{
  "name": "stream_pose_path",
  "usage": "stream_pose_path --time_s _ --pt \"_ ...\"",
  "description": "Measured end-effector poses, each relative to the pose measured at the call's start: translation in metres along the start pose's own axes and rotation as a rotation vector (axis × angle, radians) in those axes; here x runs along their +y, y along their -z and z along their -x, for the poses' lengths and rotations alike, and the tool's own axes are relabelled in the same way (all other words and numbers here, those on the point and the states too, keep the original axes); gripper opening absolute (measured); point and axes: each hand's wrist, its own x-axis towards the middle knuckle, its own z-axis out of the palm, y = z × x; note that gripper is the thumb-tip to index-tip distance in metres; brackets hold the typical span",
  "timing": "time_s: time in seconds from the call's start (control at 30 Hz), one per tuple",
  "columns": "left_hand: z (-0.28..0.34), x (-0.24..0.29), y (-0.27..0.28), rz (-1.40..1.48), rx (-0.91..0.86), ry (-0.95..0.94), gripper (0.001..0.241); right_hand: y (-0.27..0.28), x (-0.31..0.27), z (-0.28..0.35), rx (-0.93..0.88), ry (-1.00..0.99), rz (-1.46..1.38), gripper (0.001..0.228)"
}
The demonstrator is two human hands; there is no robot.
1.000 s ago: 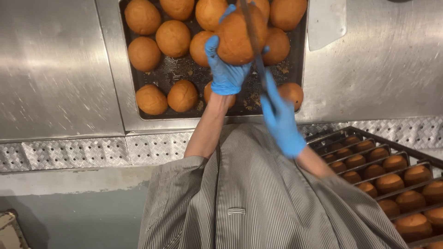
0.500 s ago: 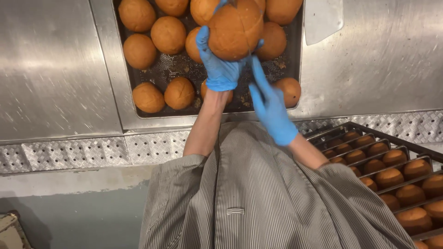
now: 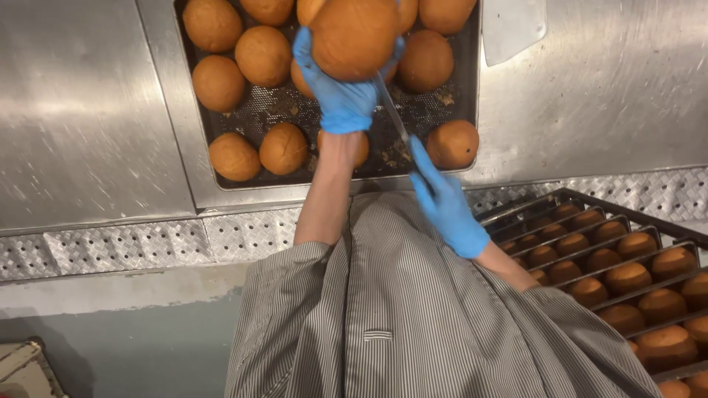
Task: Cutting a cross pattern into the tops of baked buns using a knife on a commercial baking tray.
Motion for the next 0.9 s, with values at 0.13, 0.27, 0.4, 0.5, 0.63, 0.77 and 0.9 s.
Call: stream_pose_path --time_s 0.13,0.27,0.4,0.5,0.63,0.77,0.9 --pt "-0.027 0.012 0.018 0.041 0.057 -0.042 0.063 0.049 0.025 0.043 -0.266 -0.276 0.09 0.059" --pt "-0.02 0.023 0.017 -0.005 0.321 0.025 0.074 0.129 0.033 0.085 -0.372 -0.727 -0.028 0.065" --pt "0.007 0.012 0.073 -0.506 0.178 0.324 0.063 0.155 0.048 0.111 0.12 -0.572 -0.295 0.065" --pt "0.022 -0.006 0.103 -1.147 -0.029 0.565 0.058 0.155 0.047 0.105 0.316 -0.455 -0.415 0.067" --pt "0.025 -0.022 0.11 -2.004 -0.299 0.537 0.066 0.151 0.063 0.102 0.337 -0.431 -0.518 0.069" --pt "0.008 -0.029 0.121 -2.706 -0.589 0.261 0.065 0.153 0.078 0.101 0.294 -0.366 -0.6 0.067" --pt "0.002 -0.043 0.139 -2.676 -0.791 0.687 0.037 0.153 0.083 0.099 0.312 -0.348 -0.615 0.064"
